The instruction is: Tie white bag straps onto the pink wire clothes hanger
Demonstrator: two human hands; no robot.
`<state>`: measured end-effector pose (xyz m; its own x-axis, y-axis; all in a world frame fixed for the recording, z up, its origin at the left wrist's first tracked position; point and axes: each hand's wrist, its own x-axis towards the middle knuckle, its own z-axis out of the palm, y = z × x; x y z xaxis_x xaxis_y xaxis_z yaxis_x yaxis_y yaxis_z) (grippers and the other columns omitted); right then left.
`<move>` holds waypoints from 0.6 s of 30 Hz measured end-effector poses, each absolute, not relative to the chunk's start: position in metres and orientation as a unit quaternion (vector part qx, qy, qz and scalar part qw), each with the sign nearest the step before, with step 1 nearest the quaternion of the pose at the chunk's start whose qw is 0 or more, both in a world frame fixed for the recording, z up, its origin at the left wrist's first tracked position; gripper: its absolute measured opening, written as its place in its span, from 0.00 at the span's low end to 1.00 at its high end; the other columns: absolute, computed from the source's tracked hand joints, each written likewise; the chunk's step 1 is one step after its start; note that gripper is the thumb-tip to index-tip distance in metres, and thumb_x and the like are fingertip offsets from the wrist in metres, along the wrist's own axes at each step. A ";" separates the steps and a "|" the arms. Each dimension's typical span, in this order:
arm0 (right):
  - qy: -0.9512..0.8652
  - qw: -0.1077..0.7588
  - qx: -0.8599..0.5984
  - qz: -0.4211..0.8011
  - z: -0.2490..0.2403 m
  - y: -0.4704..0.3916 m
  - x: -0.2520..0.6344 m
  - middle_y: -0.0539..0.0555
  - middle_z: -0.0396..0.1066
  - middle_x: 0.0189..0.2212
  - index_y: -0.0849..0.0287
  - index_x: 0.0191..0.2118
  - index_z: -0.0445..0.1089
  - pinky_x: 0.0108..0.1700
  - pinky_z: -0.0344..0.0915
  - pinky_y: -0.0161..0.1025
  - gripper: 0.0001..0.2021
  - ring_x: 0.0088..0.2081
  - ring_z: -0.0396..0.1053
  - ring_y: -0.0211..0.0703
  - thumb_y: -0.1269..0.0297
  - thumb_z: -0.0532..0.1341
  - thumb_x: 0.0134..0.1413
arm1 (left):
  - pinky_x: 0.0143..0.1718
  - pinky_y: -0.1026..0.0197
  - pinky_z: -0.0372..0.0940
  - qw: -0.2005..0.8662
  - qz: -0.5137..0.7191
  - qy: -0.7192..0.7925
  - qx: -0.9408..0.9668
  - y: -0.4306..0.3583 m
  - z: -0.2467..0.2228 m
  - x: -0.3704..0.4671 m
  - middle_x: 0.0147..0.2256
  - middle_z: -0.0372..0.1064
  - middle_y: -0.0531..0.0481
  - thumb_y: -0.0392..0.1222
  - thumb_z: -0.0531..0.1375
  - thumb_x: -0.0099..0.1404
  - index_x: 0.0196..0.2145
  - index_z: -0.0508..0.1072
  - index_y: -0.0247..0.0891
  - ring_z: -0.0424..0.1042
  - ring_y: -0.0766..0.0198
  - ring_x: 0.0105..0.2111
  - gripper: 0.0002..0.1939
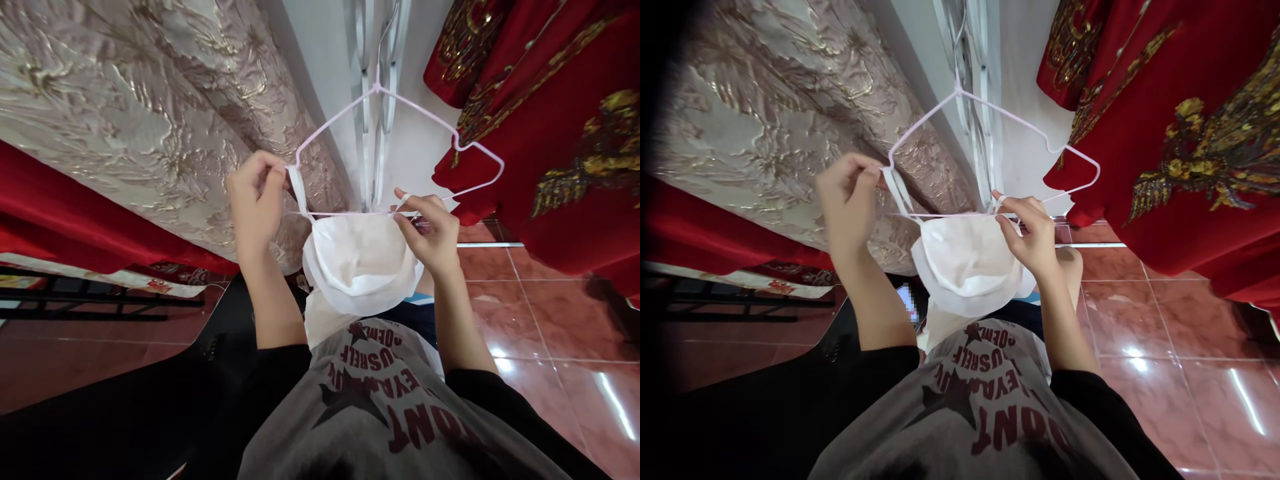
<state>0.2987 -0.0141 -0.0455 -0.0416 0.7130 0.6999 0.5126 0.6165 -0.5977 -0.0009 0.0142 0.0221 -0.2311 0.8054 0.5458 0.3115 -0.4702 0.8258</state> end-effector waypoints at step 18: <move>-0.490 0.773 -0.398 -0.054 -0.074 0.010 0.330 0.56 0.81 0.51 0.47 0.61 0.77 0.53 0.80 0.60 0.17 0.50 0.82 0.54 0.57 0.64 0.70 | 0.38 0.61 0.73 0.344 0.779 0.386 0.356 -0.017 -0.050 0.059 0.30 0.79 0.51 0.60 0.68 0.71 0.35 0.73 0.42 0.78 0.64 0.29 0.19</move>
